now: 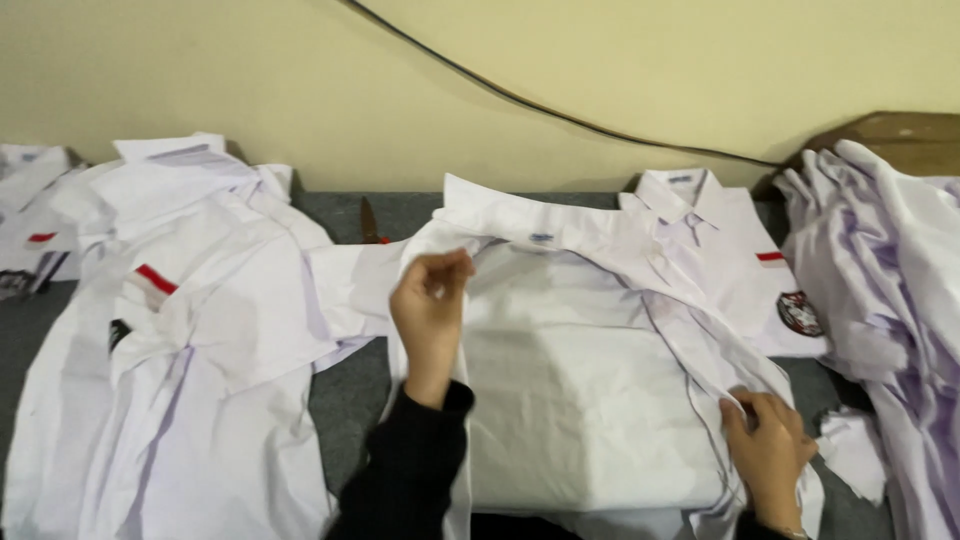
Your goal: Folding and smoothing white school uniform shirts on a work table in a factory setting.
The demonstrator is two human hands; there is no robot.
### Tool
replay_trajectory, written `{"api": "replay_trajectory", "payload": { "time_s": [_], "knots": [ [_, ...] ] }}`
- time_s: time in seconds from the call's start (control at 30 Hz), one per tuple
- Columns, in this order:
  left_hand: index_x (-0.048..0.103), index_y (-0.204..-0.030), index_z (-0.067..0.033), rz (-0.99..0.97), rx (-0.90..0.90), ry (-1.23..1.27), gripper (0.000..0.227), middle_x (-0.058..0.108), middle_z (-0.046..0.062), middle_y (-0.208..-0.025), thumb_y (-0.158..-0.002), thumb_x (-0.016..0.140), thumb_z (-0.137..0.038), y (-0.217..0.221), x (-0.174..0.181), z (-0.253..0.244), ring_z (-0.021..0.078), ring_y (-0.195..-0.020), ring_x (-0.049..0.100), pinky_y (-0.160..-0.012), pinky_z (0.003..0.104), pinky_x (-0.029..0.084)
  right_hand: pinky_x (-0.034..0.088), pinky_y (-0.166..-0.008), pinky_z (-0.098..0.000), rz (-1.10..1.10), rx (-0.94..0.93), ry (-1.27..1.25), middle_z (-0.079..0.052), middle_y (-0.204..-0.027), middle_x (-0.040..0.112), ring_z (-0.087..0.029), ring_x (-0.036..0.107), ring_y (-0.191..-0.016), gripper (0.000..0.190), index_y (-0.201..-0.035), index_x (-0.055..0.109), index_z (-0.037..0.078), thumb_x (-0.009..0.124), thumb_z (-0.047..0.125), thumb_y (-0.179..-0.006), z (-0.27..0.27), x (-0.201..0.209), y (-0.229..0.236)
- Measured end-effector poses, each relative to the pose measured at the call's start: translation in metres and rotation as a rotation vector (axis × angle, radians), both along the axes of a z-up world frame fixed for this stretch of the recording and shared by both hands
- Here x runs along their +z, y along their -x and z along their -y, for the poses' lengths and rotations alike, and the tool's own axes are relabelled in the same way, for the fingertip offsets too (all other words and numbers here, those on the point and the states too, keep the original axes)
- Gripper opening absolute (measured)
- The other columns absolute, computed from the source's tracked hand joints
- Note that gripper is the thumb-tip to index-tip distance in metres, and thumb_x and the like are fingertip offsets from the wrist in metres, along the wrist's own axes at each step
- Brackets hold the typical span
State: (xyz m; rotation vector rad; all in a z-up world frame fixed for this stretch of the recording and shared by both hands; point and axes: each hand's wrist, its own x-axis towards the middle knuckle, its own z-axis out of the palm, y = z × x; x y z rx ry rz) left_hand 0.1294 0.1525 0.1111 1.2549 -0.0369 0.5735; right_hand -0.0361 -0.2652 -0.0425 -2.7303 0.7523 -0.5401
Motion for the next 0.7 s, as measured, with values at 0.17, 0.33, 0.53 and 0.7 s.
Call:
{"api": "replay_trajectory", "payload": {
  "time_s": [0.17,0.33,0.53,0.7],
  "knots": [
    [0.077,-0.086,-0.0141,-0.142,0.152,-0.518,0.004,0.079,-0.003,-0.078,-0.083,0.079,-0.013,-0.104,0.019,-0.112,0.0084,-0.070,0.076,-0.071,0.022,0.056,0.033,-0.103,-0.0587,0.030,0.001,0.022,0.004,-0.123,0.074,-0.030,0.059,-0.130,0.031,-0.115,0.076,0.024,0.064,0.046,-0.097,0.011,-0.018,-0.002],
    [0.076,-0.077,-0.0055,-0.327,0.113,-0.785,0.013,0.077,0.006,-0.075,-0.088,0.082,-0.011,-0.233,-0.045,-0.171,0.0126,-0.060,0.075,-0.071,0.022,0.062,0.034,-0.105,-0.0538,0.066,-0.055,0.103,0.011,-0.120,0.072,-0.022,0.060,-0.124,0.029,-0.119,0.077,0.030,0.066,0.047,-0.099,0.016,-0.037,-0.001],
    [0.063,-0.137,-0.0001,-0.318,0.106,-0.936,0.046,0.065,0.023,-0.132,-0.094,0.046,0.003,-0.307,-0.090,-0.175,0.0369,-0.124,0.061,-0.108,0.041,0.049,0.036,-0.111,-0.0492,-0.019,-0.112,0.047,0.013,-0.120,0.074,-0.017,0.062,-0.123,0.032,-0.116,0.077,0.033,0.066,0.051,-0.092,0.015,-0.026,-0.006],
    [0.030,-0.161,-0.0157,-0.488,-0.115,-0.854,0.068,0.018,0.018,-0.169,-0.098,0.043,0.005,-0.271,-0.044,-0.165,0.0352,-0.152,0.028,-0.122,0.039,0.029,0.038,-0.107,-0.0475,0.024,-0.117,0.072,0.014,-0.113,0.075,-0.016,0.065,-0.112,0.026,-0.110,0.078,0.031,0.071,0.048,-0.092,0.011,-0.025,-0.006]
  ]
}}
